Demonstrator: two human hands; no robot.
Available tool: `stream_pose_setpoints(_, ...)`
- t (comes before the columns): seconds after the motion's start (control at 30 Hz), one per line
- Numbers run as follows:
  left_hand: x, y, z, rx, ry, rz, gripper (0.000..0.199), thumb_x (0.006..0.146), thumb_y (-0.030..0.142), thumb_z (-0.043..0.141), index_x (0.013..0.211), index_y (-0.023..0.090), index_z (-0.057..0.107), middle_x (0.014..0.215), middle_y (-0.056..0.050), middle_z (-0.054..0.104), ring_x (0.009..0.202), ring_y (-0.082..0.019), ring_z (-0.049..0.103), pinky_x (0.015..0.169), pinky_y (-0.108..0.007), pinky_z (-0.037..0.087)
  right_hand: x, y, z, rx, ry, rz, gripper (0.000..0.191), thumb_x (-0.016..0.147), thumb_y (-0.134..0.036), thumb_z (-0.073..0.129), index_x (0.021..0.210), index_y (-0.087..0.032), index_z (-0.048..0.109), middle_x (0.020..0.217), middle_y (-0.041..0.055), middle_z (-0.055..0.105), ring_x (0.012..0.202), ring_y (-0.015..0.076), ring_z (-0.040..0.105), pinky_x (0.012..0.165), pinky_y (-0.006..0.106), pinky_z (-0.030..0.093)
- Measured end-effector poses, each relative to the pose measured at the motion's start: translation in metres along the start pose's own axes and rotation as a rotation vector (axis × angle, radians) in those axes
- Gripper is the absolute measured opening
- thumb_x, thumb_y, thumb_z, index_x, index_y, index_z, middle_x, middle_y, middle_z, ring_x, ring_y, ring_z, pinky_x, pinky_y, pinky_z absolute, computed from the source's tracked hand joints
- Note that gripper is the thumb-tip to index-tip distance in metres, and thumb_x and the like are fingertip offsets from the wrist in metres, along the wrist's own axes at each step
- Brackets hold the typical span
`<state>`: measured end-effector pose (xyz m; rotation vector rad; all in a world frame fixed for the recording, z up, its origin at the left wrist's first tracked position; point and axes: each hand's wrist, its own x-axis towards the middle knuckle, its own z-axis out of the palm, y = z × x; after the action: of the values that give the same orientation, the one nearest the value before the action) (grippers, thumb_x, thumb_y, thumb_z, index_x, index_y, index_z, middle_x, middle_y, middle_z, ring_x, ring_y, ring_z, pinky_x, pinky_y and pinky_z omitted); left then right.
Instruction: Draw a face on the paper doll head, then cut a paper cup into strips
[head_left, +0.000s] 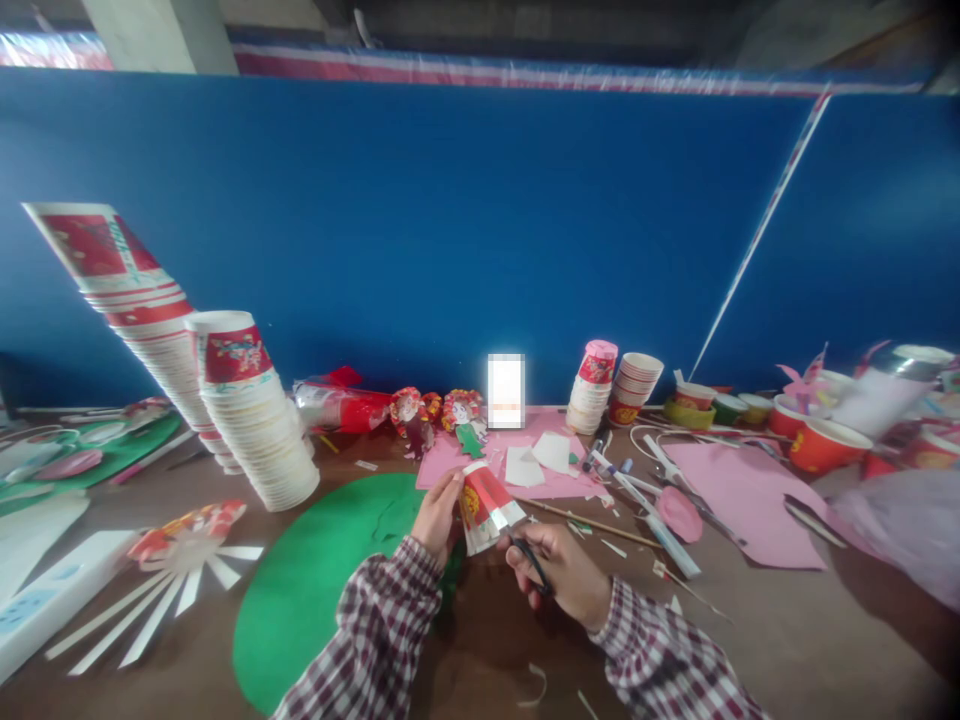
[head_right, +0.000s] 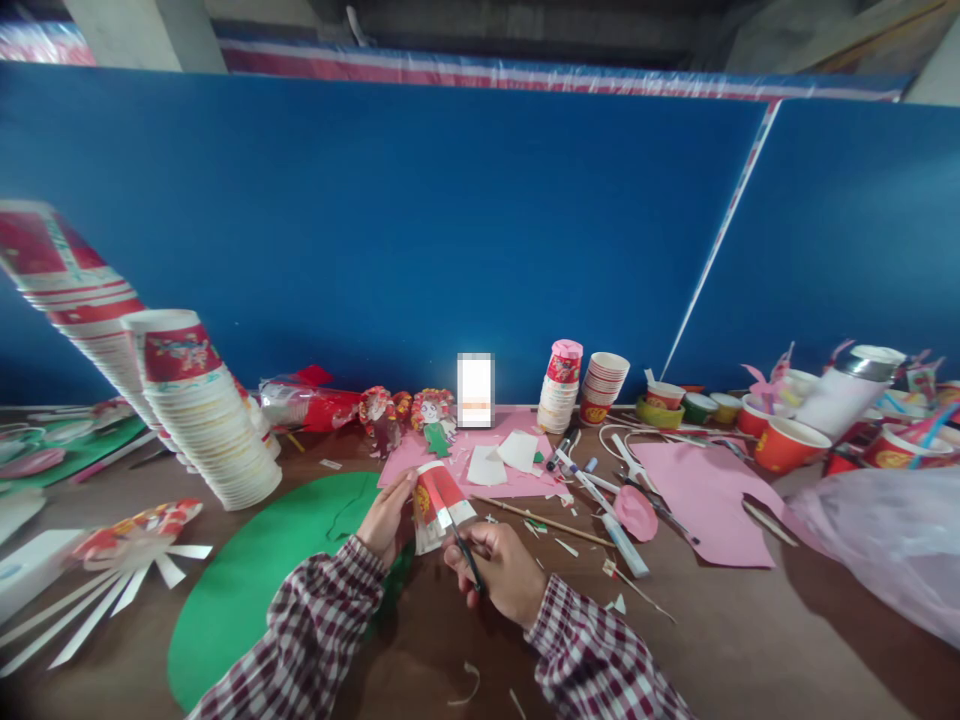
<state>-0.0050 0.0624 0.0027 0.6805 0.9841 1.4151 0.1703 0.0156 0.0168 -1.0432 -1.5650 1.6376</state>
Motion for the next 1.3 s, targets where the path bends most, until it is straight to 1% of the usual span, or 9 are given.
stream_pose_setpoints(0.1, -0.002, 0.002, 0.002, -0.005, 0.003, -0.016, 0.052, 0.062, 0.045, 0.071, 0.101, 0.012, 0.064, 0.089, -0.012, 0.070, 0.074, -0.022, 0.066, 0.067, -0.031, 0.051, -0.001, -0.004, -0.001, 0.013, -0.011, 0.002, 0.047, 0.073, -0.054, 0.061, 0.089, -0.010, 0.061, 0.051, -0.0033, 0.052, 0.037, 0.0048, 0.047, 0.036, 0.015, 0.035)
stream_pose_setpoints(0.33, 0.002, 0.001, -0.002, 0.144, 0.050, 0.118, 0.045, 0.062, 0.047, 0.070, 0.093, 0.014, 0.067, 0.089, -0.008, 0.070, 0.084, -0.022, 0.064, 0.076, -0.029, 0.049, -0.002, -0.002, -0.001, -0.006, 0.003, 0.036, 0.047, 0.071, -0.053, 0.064, 0.092, -0.011, 0.061, 0.052, -0.0029, 0.054, 0.038, 0.0059, 0.049, 0.036, 0.015, 0.035)
stream_pose_setpoints(0.53, 0.009, -0.003, -0.013, 0.314, -0.050, 0.192, 0.046, 0.071, 0.050, 0.061, 0.100, 0.015, 0.065, 0.095, -0.009, 0.069, 0.086, -0.022, 0.063, 0.078, -0.031, 0.049, -0.003, -0.005, -0.008, 0.012, -0.048, 0.053, 0.049, 0.074, -0.056, 0.059, 0.094, -0.011, 0.061, 0.053, -0.0018, 0.056, 0.037, 0.0066, 0.051, 0.032, 0.013, 0.029)
stream_pose_setpoints(0.63, 0.009, -0.004, -0.013, 0.307, -0.051, 0.191, 0.046, 0.071, 0.050, 0.061, 0.099, 0.014, 0.065, 0.094, -0.010, 0.069, 0.086, -0.022, 0.063, 0.077, -0.031, 0.049, -0.003, -0.008, -0.012, 0.054, -0.091, 0.062, 0.051, 0.075, -0.058, 0.056, 0.093, -0.010, 0.061, 0.053, -0.0016, 0.056, 0.036, 0.0058, 0.050, 0.031, 0.012, 0.027)
stream_pose_setpoints(0.73, 0.007, -0.004, -0.010, 0.267, -0.079, 0.155, 0.047, 0.071, 0.050, 0.062, 0.101, 0.014, 0.064, 0.095, -0.010, 0.069, 0.087, -0.023, 0.063, 0.078, -0.031, 0.049, -0.003, -0.009, -0.013, 0.062, -0.077, 0.063, 0.051, 0.074, -0.058, 0.057, 0.092, -0.010, 0.061, 0.052, -0.0022, 0.055, 0.035, 0.0052, 0.049, 0.031, 0.012, 0.026)
stream_pose_setpoints(0.87, 0.005, -0.004, -0.006, 0.237, -0.028, 0.143, 0.046, 0.068, 0.049, 0.065, 0.098, 0.014, 0.065, 0.093, -0.009, 0.069, 0.087, -0.022, 0.063, 0.077, -0.030, 0.049, -0.002, -0.006, -0.011, 0.028, -0.053, 0.049, 0.048, 0.073, -0.057, 0.058, 0.085, -0.011, 0.060, 0.052, -0.0023, 0.055, 0.036, 0.0053, 0.050, 0.031, 0.012, 0.026)
stream_pose_setpoints(1.0, 0.002, -0.003, -0.003, 0.207, -0.031, 0.148, 0.045, 0.066, 0.048, 0.066, 0.095, 0.014, 0.066, 0.092, -0.009, 0.069, 0.085, -0.022, 0.064, 0.075, -0.030, 0.050, -0.001, -0.002, -0.009, -0.011, -0.043, 0.025, 0.044, 0.072, -0.055, 0.061, 0.078, -0.011, 0.058, 0.053, -0.0021, 0.056, 0.038, 0.0062, 0.052, 0.034, 0.013, 0.030)
stream_pose_setpoints(1.1, -0.001, 0.000, 0.001, 0.220, 0.021, 0.159, 0.042, 0.064, 0.047, 0.068, 0.091, 0.015, 0.067, 0.089, -0.009, 0.070, 0.083, -0.021, 0.064, 0.072, -0.029, 0.050, -0.002, -0.002, -0.007, -0.012, -0.032, 0.015, 0.044, 0.072, -0.055, 0.061, 0.079, -0.012, 0.058, 0.053, -0.0025, 0.055, 0.039, 0.0066, 0.051, 0.037, 0.014, 0.034)
stream_pose_setpoints(1.3, -0.005, 0.002, 0.005, 0.178, 0.003, 0.123, 0.042, 0.063, 0.046, 0.069, 0.089, 0.014, 0.067, 0.082, -0.007, 0.070, 0.075, -0.019, 0.063, 0.068, -0.026, 0.049, -0.003, -0.005, -0.007, -0.037, -0.025, 0.009, 0.047, 0.070, -0.059, 0.060, 0.070, -0.013, 0.054, 0.052, -0.0021, 0.055, 0.039, 0.0075, 0.051, 0.037, 0.015, 0.033)
